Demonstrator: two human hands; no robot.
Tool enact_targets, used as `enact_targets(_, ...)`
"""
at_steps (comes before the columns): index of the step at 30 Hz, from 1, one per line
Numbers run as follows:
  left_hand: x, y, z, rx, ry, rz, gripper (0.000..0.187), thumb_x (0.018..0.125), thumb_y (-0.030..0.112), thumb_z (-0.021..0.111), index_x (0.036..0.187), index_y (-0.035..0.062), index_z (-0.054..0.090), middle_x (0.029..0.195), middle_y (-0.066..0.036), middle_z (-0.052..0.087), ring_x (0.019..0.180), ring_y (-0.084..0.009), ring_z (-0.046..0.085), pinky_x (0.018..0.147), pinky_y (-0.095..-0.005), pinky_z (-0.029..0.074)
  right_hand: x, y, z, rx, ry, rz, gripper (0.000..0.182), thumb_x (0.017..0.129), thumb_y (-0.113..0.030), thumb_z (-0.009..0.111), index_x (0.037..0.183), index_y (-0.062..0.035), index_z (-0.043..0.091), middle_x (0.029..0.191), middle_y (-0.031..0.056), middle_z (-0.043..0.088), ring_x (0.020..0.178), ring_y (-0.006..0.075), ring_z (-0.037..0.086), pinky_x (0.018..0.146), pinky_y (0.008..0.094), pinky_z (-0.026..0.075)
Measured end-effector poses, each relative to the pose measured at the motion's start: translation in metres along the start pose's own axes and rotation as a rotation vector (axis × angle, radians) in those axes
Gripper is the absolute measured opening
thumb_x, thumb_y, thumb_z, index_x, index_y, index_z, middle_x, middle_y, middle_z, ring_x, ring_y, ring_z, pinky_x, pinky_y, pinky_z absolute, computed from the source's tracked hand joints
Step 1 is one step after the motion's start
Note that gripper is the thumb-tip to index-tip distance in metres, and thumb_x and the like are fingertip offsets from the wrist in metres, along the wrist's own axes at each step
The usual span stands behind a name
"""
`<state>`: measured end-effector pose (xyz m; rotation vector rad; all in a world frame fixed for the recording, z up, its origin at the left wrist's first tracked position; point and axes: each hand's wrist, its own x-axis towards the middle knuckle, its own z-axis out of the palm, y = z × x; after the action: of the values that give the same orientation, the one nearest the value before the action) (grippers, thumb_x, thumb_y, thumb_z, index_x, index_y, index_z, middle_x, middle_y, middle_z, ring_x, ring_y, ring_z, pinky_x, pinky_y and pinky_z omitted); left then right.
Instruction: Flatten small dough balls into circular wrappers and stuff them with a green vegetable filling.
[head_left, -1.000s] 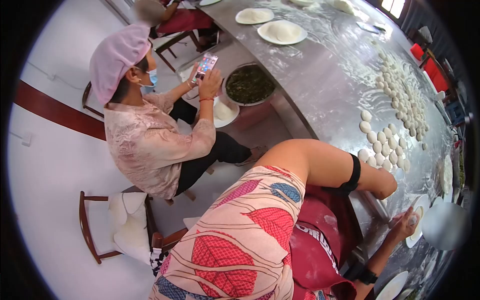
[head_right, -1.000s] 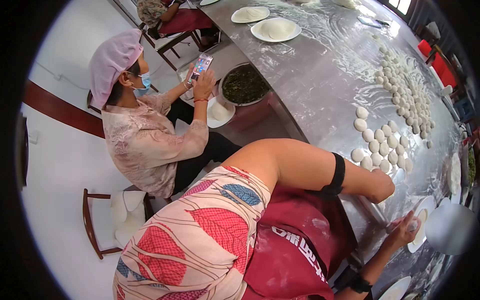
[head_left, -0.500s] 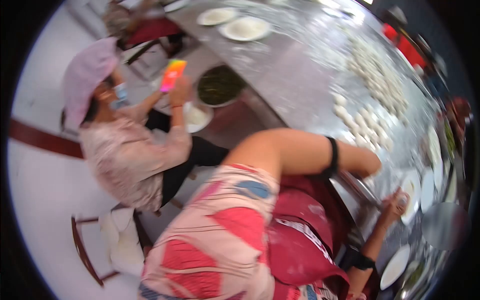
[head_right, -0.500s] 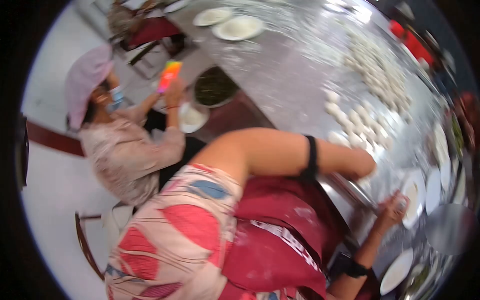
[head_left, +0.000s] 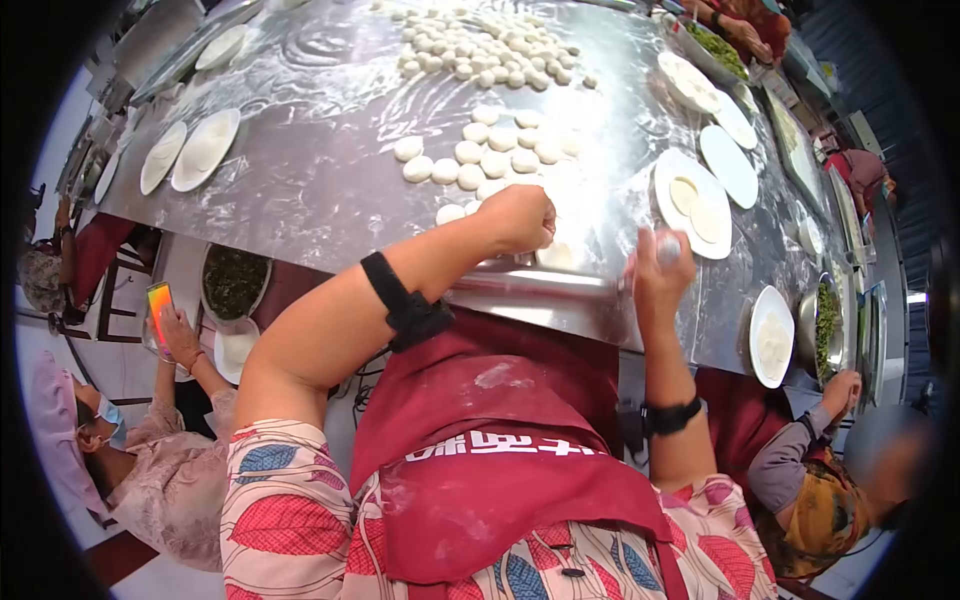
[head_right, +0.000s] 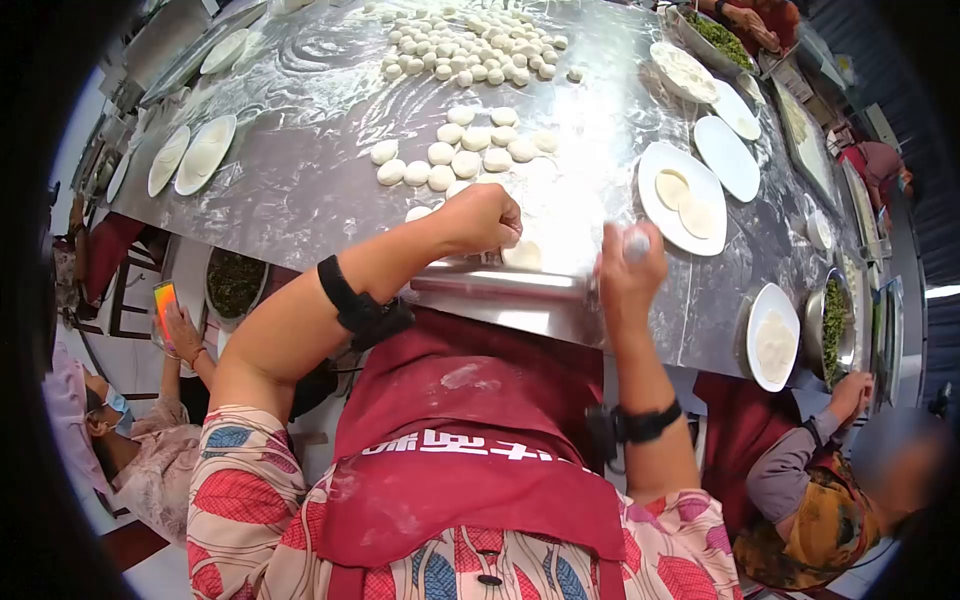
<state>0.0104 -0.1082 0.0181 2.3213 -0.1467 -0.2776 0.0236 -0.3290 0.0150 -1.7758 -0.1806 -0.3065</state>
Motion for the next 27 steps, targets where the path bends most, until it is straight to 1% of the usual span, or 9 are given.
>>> enact_targets(4,0.006,0.019,0.003,0.217,0.080,-0.018,0.019,0.072,0.015,0.065,0.083,0.0007,0.070,0.076,-0.018,0.067,0.074,-0.0303,0.066,0.069,-0.0382,0.051,0.055,0.026,0.035,-0.127,0.020,-0.254,0.020,0.081,-0.012,0.070,0.080,-0.0007,0.053,0.058,0.0103,0.055,0.049,0.0171,0.052,0.050,0.0321,0.042)
enact_targets(8,0.014,0.007,0.007,0.172,-0.012,0.137,0.019,0.073,0.011,0.064,0.087,-0.0005,0.068,0.080,-0.018,0.068,0.076,-0.0284,0.066,0.071,-0.0365,0.050,0.030,0.008,0.013,-0.038,-0.027,-0.094,0.021,0.082,-0.010,0.069,0.080,-0.0005,0.051,0.057,0.0056,0.055,0.047,0.0115,0.051,0.045,0.0275,0.041)
enact_targets(11,0.009,0.005,0.007,0.095,0.055,0.052,0.021,0.072,0.009,0.064,0.090,-0.0022,0.067,0.081,-0.018,0.067,0.078,-0.0272,0.066,0.071,-0.0356,0.050,-0.021,-0.005,-0.017,0.053,-0.011,0.008,0.018,0.082,-0.005,0.068,0.082,0.0005,0.051,0.059,0.0023,0.056,0.049,0.0077,0.051,0.042,0.0229,0.039)
enact_targets(17,0.017,-0.004,0.008,0.032,-0.036,0.145,0.020,0.076,0.010,0.062,0.091,-0.0018,0.066,0.083,-0.018,0.067,0.080,-0.0292,0.065,0.074,-0.0365,0.050,0.015,0.002,0.005,0.020,-0.018,-0.039,0.018,0.082,-0.005,0.069,0.085,0.0010,0.052,0.060,0.0044,0.057,0.049,0.0098,0.053,0.042,0.0246,0.040)
enact_targets(19,0.023,0.002,0.007,0.111,-0.034,0.104,0.020,0.077,0.012,0.062,0.092,-0.0003,0.067,0.084,-0.018,0.067,0.081,-0.0304,0.065,0.074,-0.0377,0.049,0.057,0.030,0.030,-0.148,-0.042,-0.236,0.020,0.081,-0.007,0.070,0.086,0.0014,0.052,0.060,0.0067,0.057,0.047,0.0124,0.053,0.042,0.0269,0.041)
enact_targets(21,0.026,0.012,0.003,0.171,-0.041,-0.006,0.020,0.077,0.013,0.061,0.092,0.0013,0.067,0.085,-0.019,0.067,0.081,-0.0314,0.065,0.073,-0.0390,0.049,0.065,0.028,0.040,-0.148,-0.052,-0.229,0.020,0.081,-0.008,0.070,0.085,0.0013,0.053,0.061,0.0077,0.057,0.048,0.0136,0.054,0.044,0.0280,0.042)
enact_targets(25,0.022,0.009,0.006,0.222,-0.057,0.154,0.015,0.075,0.012,0.061,0.085,0.0015,0.066,0.078,-0.018,0.065,0.079,-0.0307,0.064,0.071,-0.0386,0.049,0.028,0.009,0.011,-0.026,-0.051,-0.051,0.020,0.080,-0.007,0.070,0.085,0.0004,0.052,0.062,0.0060,0.058,0.049,0.0124,0.054,0.045,0.0283,0.042)
enact_targets(26,0.023,0.005,0.007,0.184,-0.049,0.164,0.015,0.074,0.012,0.063,0.084,0.0009,0.064,0.076,-0.017,0.065,0.077,-0.0309,0.064,0.071,-0.0376,0.049,0.012,0.019,-0.003,-0.065,-0.048,-0.126,0.018,0.082,-0.005,0.068,0.085,-0.0005,0.052,0.062,0.0055,0.058,0.046,0.0109,0.053,0.041,0.0269,0.041)
enact_targets(27,0.022,0.004,0.007,0.107,-0.072,0.110,0.016,0.073,0.011,0.063,0.085,0.0009,0.064,0.077,-0.017,0.065,0.077,-0.0309,0.064,0.071,-0.0374,0.049,-0.010,-0.005,-0.012,0.025,-0.050,-0.033,0.015,0.084,-0.003,0.066,0.082,-0.0020,0.051,0.060,0.0045,0.056,0.046,0.0096,0.053,0.041,0.0251,0.041)
